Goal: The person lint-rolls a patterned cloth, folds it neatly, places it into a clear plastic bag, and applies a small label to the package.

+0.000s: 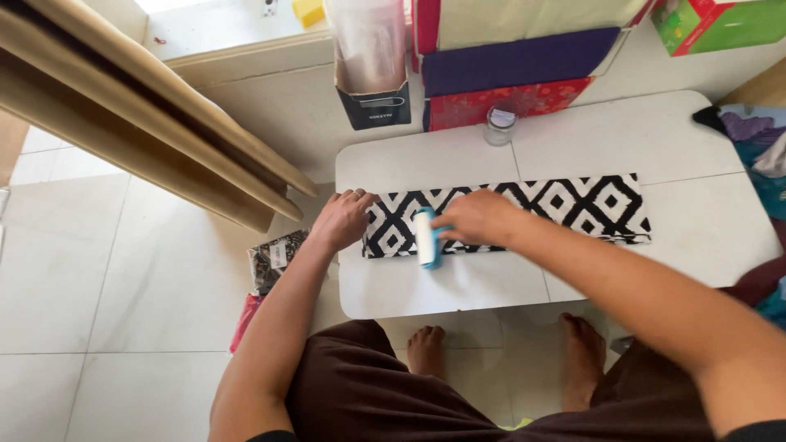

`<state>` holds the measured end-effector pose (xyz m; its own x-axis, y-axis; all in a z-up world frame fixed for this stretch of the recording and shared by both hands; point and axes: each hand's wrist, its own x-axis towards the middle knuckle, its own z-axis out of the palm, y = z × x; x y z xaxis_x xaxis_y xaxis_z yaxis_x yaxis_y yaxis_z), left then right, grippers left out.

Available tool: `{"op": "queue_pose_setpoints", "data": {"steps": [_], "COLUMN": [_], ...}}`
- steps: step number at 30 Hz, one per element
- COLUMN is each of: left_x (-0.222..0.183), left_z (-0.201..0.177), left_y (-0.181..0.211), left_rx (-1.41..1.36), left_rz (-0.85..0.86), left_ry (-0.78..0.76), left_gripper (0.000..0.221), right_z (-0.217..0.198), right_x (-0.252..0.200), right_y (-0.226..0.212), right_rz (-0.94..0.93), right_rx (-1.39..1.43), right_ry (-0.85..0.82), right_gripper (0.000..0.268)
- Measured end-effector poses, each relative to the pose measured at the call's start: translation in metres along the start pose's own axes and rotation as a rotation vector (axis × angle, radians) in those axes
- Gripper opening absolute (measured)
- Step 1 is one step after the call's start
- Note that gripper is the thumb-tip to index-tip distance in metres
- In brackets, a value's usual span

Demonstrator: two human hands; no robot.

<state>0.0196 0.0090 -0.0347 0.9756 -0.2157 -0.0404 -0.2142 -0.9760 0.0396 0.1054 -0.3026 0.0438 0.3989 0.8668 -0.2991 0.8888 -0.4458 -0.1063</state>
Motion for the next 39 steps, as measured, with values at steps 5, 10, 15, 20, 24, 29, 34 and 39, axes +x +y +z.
{"op": "queue_pose_setpoints", "data": {"steps": [5,10,15,20,24,29,34,39], "left_x": [-0.005,-0.014,-0.015,-0.007,-0.003,-0.008,-0.023,-0.024], "left_z": [-0.002,0.005,0.018,0.026,0.017,0.029,-0.026,-0.043], "left_y": [-0.002,-0.009,-0.014,-0.024,-0.017,-0.015,0.007,0.027], "left_rx": [-0.113,-0.271,-0.134,0.041,-0.01,-0.059,-0.156,0.069], "left_rz": [-0.06,-0.113,-0.076,-0.036,-0.047,-0.15,-0.206,-0.089], "left_ry": [0.045,-0.072,-0.026,0.236,0.289,0.05,-0.113,-0.216], "left_gripper": [0.036,0.039,0.03,0.022,0.024,0.024,0.033,0.039], "right_z": [0.002,-0.006,-0.05,-0.033,-0.024,-0.016,-0.026,-0.04], "right_x": [0.069,0.08,0.047,0.053,0.062,0.094,0.084,0.05], "right_y": [-0.064,-0.072,-0.048,-0.009,-0.034,-0.044,-0.038,-0.021], "right_rz": [-0.1,-0.116,-0.094,-0.02,-0.034,-0.007,0.023,0.064], "right_rx": [0.044,0.055,0.11,-0.067,0.009,0.139,0.173,0.252], "right_ry": [0.086,0.096,0.03,0.16,0.17,0.126,0.054,-0.013], "right_gripper": [0.025,0.028,0.031,0.028,0.031,0.034,0.036,0.039]}}
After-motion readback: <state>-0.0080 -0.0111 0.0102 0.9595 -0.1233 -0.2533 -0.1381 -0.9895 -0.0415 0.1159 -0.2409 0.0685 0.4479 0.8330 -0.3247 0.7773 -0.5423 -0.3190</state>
